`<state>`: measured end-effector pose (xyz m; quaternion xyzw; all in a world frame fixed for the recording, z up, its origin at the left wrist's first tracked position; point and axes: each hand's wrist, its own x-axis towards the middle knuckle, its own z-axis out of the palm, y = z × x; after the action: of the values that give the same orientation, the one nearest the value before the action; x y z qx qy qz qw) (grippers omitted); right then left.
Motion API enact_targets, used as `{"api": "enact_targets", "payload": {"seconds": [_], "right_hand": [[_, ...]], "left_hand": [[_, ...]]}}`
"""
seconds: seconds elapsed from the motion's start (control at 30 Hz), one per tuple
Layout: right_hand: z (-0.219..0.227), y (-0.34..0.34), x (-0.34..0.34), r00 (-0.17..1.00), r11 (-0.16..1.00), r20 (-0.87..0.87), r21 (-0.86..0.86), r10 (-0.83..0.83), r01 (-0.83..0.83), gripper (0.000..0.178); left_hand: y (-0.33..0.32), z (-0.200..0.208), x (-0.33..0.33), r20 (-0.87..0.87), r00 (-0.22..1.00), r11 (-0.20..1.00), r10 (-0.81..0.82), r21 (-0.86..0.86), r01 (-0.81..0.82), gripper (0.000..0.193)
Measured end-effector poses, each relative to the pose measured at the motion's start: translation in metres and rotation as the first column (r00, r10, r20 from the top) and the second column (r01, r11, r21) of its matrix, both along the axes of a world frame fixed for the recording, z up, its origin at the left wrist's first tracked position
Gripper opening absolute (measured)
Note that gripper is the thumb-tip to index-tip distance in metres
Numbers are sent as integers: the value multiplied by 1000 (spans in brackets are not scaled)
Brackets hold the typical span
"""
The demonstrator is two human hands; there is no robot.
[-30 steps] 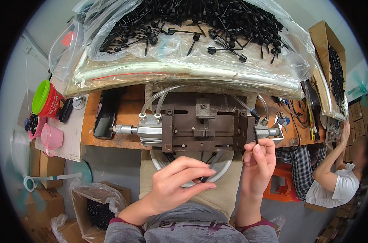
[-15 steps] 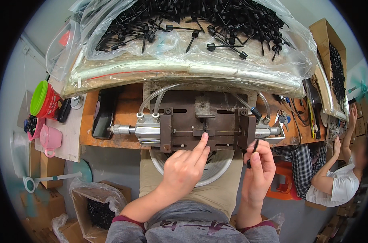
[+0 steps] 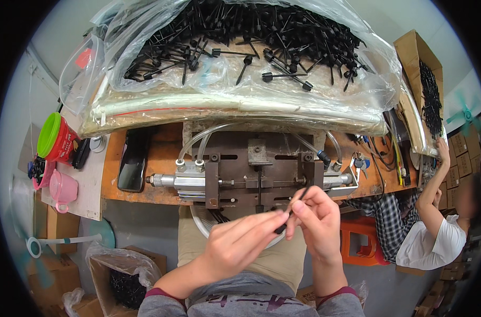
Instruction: The person is assembling small black mechanical parts using a desktop assembly fixture.
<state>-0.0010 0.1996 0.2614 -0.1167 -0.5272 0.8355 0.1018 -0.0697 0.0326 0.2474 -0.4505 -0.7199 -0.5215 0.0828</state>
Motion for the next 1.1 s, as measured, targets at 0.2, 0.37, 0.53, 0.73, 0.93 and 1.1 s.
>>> {"api": "enact_targets", "payload": {"seconds": [0.2,0.37,0.53,0.73,0.93,1.1], "right_hand": [[58,11,-53,999,825,-8,564,31,-21,24],[99,56,-147,950,78,-306,950,56,301,25],[99,66,-218,969,-377,204,894,-139,-242,47],[82,77,-234,968,-447,201,860,-148,-247,36],[81,95,-227,993,-403,107,908,-38,-114,18],[119,99,-199,999,320,18,947,-30,-8,19]], "left_hand": [[-10,15,-6,-56,996,995,66,82,-61,33],[-10,-2,-5,-80,987,980,137,-131,-147,31],[1,-25,-5,-218,970,949,107,-269,-166,25],[5,-25,-8,-279,956,895,95,-397,-205,25],[6,-25,-8,-290,952,891,94,-402,-210,22],[6,-24,-9,-282,955,885,93,-415,-209,22]]}}
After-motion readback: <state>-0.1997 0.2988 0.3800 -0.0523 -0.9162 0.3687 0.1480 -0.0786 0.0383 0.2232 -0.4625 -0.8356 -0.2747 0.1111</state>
